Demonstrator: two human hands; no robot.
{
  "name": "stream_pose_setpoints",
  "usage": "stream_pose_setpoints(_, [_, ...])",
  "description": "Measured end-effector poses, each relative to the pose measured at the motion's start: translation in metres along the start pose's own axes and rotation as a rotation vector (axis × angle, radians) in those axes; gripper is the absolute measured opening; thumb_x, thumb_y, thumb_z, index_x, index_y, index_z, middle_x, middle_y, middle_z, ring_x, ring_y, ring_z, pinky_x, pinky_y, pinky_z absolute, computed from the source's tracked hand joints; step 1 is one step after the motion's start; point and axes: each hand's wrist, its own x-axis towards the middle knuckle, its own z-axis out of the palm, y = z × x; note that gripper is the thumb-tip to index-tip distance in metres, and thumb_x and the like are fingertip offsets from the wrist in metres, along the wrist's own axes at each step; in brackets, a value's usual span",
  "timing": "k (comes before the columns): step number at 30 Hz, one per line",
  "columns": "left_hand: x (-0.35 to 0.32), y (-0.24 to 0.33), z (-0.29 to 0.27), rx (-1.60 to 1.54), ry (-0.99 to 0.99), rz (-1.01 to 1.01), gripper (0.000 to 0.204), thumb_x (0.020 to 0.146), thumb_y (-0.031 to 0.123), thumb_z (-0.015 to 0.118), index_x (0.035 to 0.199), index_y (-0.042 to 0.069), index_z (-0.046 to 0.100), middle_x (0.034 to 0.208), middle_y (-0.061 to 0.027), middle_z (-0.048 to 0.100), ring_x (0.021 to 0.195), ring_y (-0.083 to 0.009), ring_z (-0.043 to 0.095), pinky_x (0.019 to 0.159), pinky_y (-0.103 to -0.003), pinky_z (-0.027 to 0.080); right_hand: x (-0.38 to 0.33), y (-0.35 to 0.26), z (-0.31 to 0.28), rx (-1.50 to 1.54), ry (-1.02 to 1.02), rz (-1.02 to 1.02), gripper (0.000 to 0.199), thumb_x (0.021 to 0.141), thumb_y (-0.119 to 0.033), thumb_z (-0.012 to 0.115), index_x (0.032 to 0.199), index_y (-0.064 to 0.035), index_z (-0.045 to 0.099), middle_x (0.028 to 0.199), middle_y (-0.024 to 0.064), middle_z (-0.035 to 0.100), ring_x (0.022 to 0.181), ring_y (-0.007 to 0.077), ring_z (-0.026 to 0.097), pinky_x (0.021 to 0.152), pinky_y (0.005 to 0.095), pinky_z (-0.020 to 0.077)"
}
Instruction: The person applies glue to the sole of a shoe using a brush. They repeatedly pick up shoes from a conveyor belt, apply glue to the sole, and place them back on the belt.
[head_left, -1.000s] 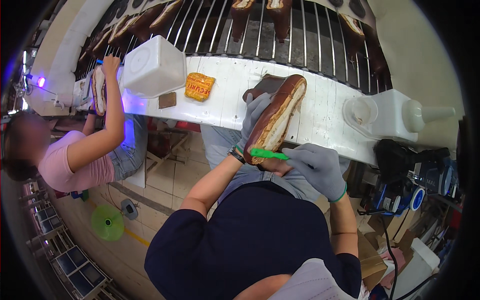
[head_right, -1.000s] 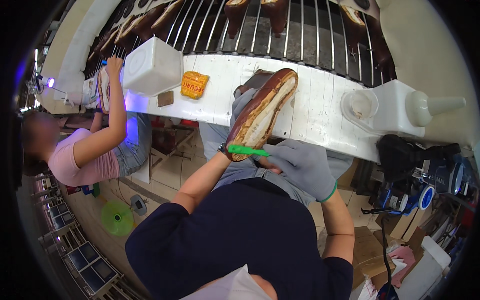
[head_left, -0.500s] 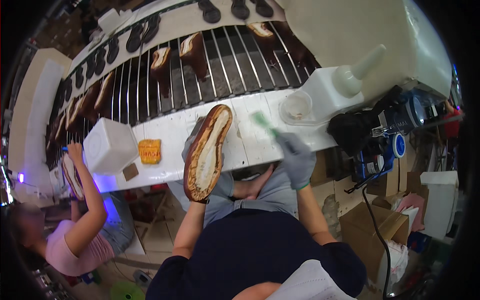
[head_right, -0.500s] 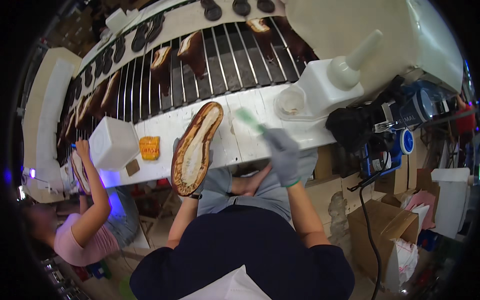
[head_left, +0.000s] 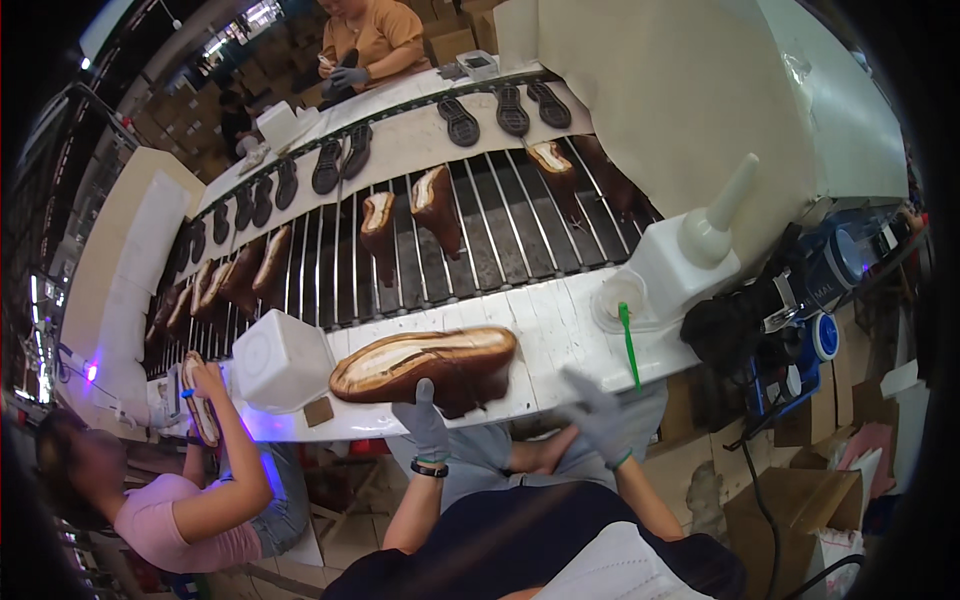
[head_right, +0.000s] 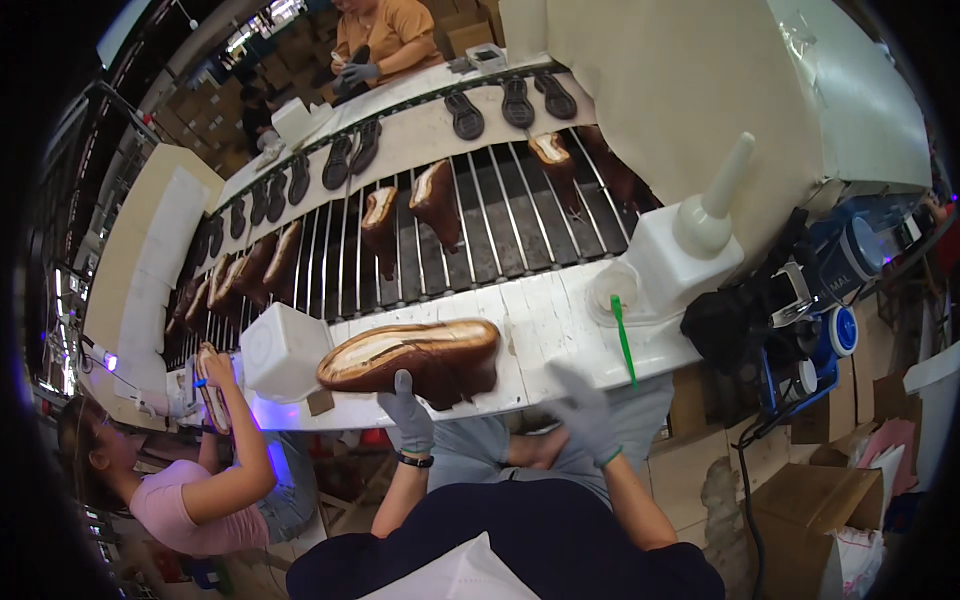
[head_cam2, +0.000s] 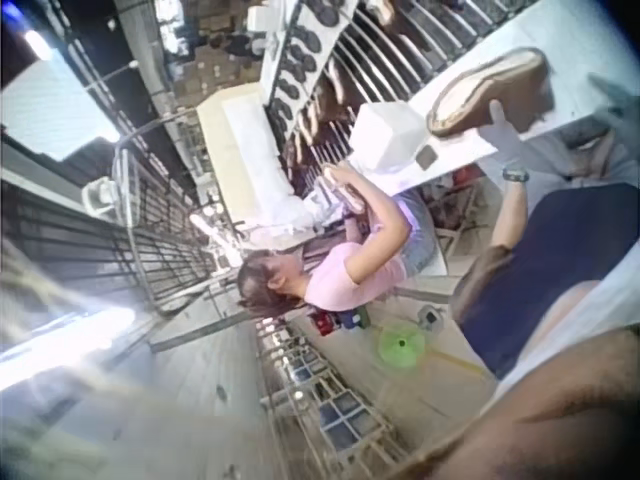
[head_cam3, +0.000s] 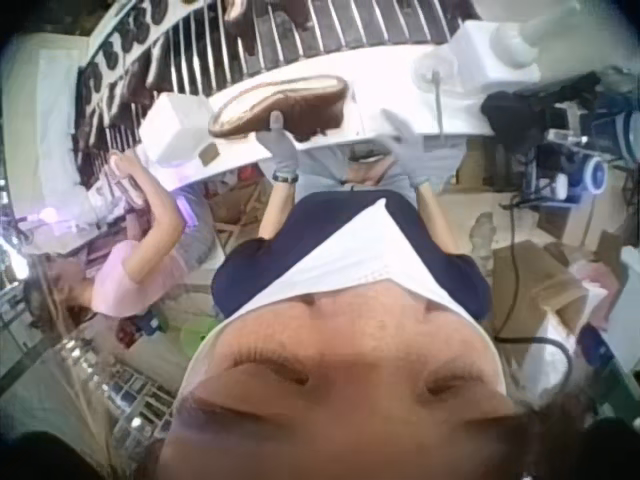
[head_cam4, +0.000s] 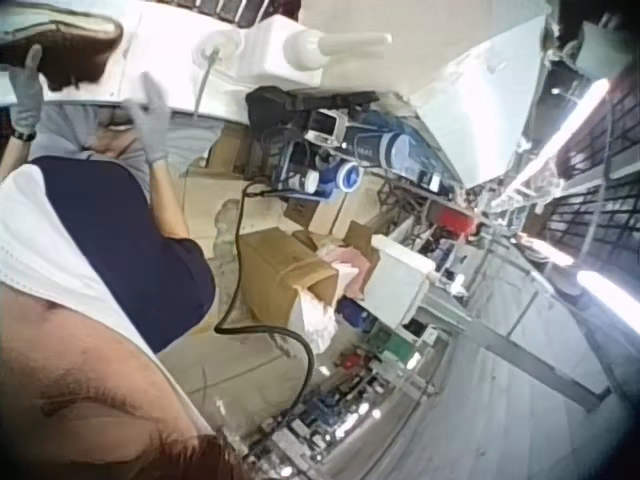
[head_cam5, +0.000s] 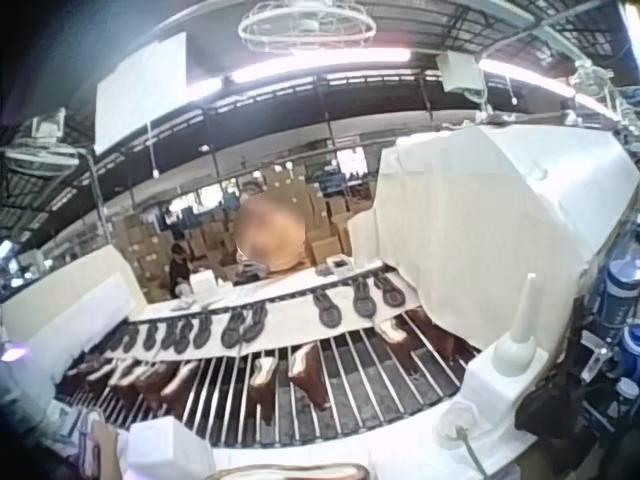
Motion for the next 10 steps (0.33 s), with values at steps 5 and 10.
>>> stream_pose_setpoints(5, [-0.028, -0.053, 0.002, -0.299, -0.094, -0.420, 0.057, 0.104, 0.045, 0.047, 0.127, -0.006, 0.054, 0.120, -0.0097, 0.061, 0.106, -0.0184, 0.058, 0.095, -0.032, 0.047, -0.016, -0.007, 0.085, 0.434, -0.175, 0.006, 0.072, 0.080, -0.020, 0.082, 0.138, 0.0068, 0.047, 0.131, 0.0168, 0.061, 0.116, 0.0221, 0.060, 0.102, 0.0350, 0.0461])
stream_pose_setpoints(10, [-0.022, -0.096, -0.016, -0.221, -0.231, -0.476, 0.077, 0.099, 0.061, 0.044, 0.147, 0.001, 0.037, 0.141, -0.0122, 0.048, 0.131, -0.0231, 0.045, 0.113, -0.040, 0.036, -0.003, -0.038, 0.071, 1.033, -0.167, 0.339, 0.066, 0.084, -0.017, 0.076, 0.139, 0.0036, 0.046, 0.133, 0.0174, 0.058, 0.121, 0.0292, 0.060, 0.099, 0.0401, 0.0518])
